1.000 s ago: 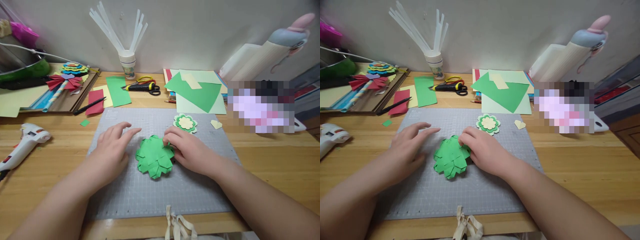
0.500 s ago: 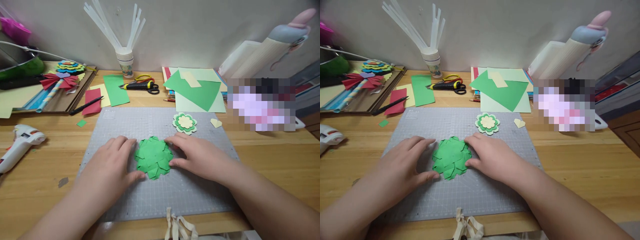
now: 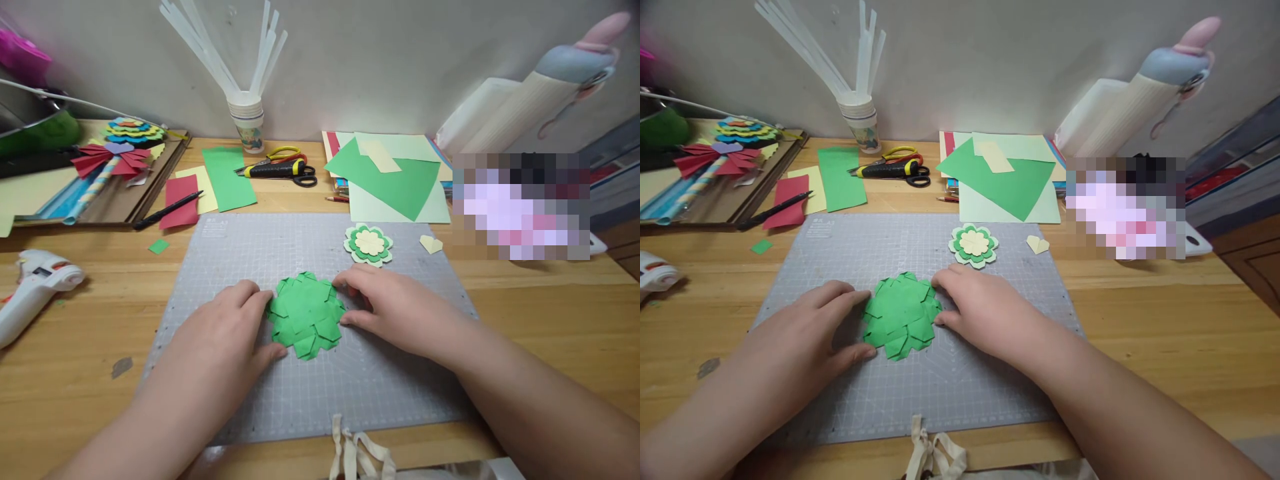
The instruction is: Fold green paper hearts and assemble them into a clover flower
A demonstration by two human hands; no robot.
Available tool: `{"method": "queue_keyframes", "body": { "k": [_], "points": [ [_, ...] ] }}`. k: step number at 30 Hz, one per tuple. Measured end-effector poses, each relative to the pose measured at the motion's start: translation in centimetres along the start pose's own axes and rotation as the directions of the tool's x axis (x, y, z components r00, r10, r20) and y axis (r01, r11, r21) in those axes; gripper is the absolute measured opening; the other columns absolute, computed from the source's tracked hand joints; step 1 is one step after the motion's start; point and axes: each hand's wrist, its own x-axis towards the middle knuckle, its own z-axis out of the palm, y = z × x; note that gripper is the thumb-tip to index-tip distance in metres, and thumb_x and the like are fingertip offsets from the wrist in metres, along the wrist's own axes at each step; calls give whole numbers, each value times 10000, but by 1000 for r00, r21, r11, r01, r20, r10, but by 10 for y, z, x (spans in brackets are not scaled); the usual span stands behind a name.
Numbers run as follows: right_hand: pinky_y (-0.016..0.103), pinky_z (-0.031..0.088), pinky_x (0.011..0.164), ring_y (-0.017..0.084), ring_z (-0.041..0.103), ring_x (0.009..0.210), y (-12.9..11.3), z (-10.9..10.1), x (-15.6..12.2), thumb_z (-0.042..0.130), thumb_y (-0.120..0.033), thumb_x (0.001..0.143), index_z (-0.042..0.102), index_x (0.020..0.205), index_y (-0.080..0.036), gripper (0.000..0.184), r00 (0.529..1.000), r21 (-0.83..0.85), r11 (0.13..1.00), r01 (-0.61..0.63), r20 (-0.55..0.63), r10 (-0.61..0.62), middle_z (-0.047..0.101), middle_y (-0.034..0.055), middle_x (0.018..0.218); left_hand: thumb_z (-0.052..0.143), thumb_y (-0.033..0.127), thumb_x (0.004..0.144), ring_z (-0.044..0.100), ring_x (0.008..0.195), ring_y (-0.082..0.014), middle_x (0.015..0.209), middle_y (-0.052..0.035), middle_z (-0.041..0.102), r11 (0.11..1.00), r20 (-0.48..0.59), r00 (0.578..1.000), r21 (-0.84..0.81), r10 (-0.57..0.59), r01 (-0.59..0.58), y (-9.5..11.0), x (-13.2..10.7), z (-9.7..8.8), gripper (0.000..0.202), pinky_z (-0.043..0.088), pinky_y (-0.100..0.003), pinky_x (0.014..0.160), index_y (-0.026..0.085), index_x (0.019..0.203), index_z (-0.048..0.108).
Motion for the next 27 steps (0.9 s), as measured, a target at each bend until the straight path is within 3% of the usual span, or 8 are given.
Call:
{"method": "queue_keyframes", "body": {
  "k": [5,11,16,19,22,27],
  "points": [
    [306,431,683,199,589,831,-4,0,2,714,-207,802,611,1010,-208,232,1000,12,1000,8,8,-8,639,29,932,658,348,822,637,883,-295,1072,-84,611,1000,21,999,-16,27,-27,2,1,-2,297,530,-480,766,203,1078,619],
    [298,431,669,191,587,809,-3,0,3,706,-205,799,610,987,-208,211,1000,33,999,8,12,-9,640,27,924,649,328,829,634,867,-296,1047,-86,614,999,44,999,-19,28,-28,4,2,-4,256,525,-480,762,198,1049,633],
    [339,473,738,220,605,893,-2,-1,2,710,-238,815,585,1170,-198,379,1000,83,997,0,-30,2,638,73,1048,697,372,798,620,942,-311,1127,-102,610,996,-34,999,-82,19,-21,1,0,-1,523,514,-489,819,189,1264,548],
    [365,472,840,229,580,998,-4,-1,3,658,-227,869,598,1186,-182,326,985,82,984,156,-93,-148,605,98,1126,612,345,871,613,929,-279,1107,-84,609,989,-96,994,-136,44,-56,0,0,1,402,509,-461,807,212,1247,557],
    [399,435,910,239,545,1046,-4,2,5,561,-192,926,641,1167,-163,255,929,4,939,345,-144,-341,597,122,1152,481,279,947,592,879,-236,1009,-62,600,968,-118,982,-185,150,-170,3,0,1,222,495,-411,763,223,1092,639],
    [452,364,900,265,509,1038,-9,4,4,474,-219,970,697,1144,-221,283,893,-158,897,414,-122,-434,613,110,1127,456,216,957,536,771,-229,838,-47,553,954,-113,955,-94,274,-285,12,2,0,228,429,-367,647,227,980,683]
  ]
}}
